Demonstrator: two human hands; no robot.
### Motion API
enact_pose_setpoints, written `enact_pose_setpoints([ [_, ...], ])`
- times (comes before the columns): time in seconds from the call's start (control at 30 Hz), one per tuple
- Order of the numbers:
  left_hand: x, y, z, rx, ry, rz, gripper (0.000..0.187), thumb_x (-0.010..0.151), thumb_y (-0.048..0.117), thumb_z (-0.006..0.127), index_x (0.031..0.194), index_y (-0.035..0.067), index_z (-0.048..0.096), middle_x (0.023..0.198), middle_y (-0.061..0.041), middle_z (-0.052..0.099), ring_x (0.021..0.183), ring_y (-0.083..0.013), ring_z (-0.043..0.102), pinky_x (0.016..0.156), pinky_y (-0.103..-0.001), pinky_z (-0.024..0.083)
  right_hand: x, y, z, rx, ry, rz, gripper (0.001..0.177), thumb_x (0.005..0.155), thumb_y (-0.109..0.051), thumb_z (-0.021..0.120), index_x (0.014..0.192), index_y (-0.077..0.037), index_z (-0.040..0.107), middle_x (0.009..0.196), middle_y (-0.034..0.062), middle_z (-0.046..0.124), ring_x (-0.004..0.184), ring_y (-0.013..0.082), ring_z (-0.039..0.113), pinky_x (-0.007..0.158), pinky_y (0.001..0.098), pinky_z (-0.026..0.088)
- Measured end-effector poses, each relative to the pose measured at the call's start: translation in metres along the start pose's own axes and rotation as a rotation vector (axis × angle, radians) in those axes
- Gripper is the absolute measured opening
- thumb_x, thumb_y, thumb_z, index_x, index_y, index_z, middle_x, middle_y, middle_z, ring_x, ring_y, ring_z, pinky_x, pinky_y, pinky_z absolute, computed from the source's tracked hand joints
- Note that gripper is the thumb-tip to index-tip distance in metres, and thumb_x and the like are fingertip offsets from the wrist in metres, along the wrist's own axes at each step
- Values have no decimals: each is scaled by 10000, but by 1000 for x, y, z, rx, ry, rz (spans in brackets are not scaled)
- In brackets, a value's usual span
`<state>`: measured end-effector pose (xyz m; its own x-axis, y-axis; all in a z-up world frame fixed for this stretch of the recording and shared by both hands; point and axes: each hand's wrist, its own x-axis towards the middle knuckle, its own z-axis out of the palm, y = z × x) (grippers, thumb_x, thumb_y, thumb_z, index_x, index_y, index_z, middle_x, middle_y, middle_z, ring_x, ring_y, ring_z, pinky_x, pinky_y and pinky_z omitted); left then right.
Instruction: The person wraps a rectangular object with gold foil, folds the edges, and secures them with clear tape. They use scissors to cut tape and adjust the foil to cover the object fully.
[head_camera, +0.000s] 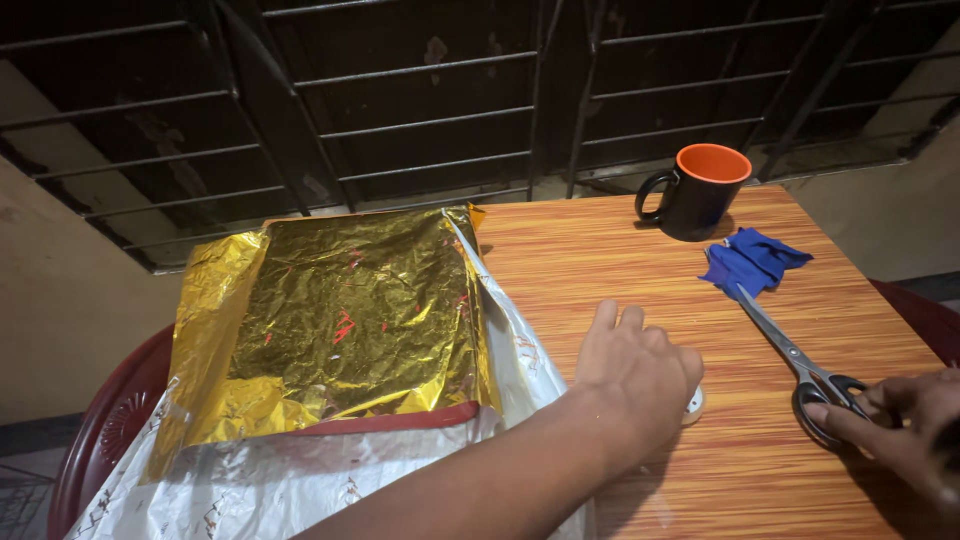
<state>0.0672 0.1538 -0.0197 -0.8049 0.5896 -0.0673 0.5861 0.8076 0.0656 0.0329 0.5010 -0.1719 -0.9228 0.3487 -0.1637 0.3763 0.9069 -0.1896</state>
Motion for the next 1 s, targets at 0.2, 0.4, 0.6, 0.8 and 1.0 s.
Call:
enact_pose_setpoints([
  [0.2,1,1,2,-50,-77,-41,371,869,318,703,1192,135,690,1139,-107,702,1167,-289,589,985,-431,391,4,16,11,308,86,-190,429,776,-306,917,818,48,680,632,142,646,492,201,624,486,329,561],
  [0.4,-7,2,-13,-140,-61,-79,622,689,582,805,1112,136,714,1173,-124,636,1228,-285,496,998,-417,364,-16,-18,-15,184,82,-169,332,871,-299,802,1010,-8,721,757,150,694,591,213,669,558,343,594],
  [0.6,-9,-49,-30,-152,486,-266,483,840,416,730,1212,113,677,1168,-132,651,1183,-308,530,981,-472,372,-56,-125,-72,390,-14,-290,337,1031,-285,634,1269,-84,762,921,173,726,689,246,686,623,386,604],
  [0.8,-28,-140,-41,-45,565,-430,396,927,290,640,1285,123,649,1303,-116,627,1311,-307,482,1128,-545,269,-101,-266,-77,742,-183,-611,422,985,-267,532,1371,-145,655,1245,21,746,1064,61,677,849,261,521],
  [1.0,-48,-183,-33,-146,415,-539,422,962,359,512,1341,236,649,1415,-124,570,1409,-313,410,1183,-607,149,-100,-352,-47,999,-439,-657,533,1049,-157,518,1581,-167,483,1204,312,631,889,155,548,809,295,504],
])
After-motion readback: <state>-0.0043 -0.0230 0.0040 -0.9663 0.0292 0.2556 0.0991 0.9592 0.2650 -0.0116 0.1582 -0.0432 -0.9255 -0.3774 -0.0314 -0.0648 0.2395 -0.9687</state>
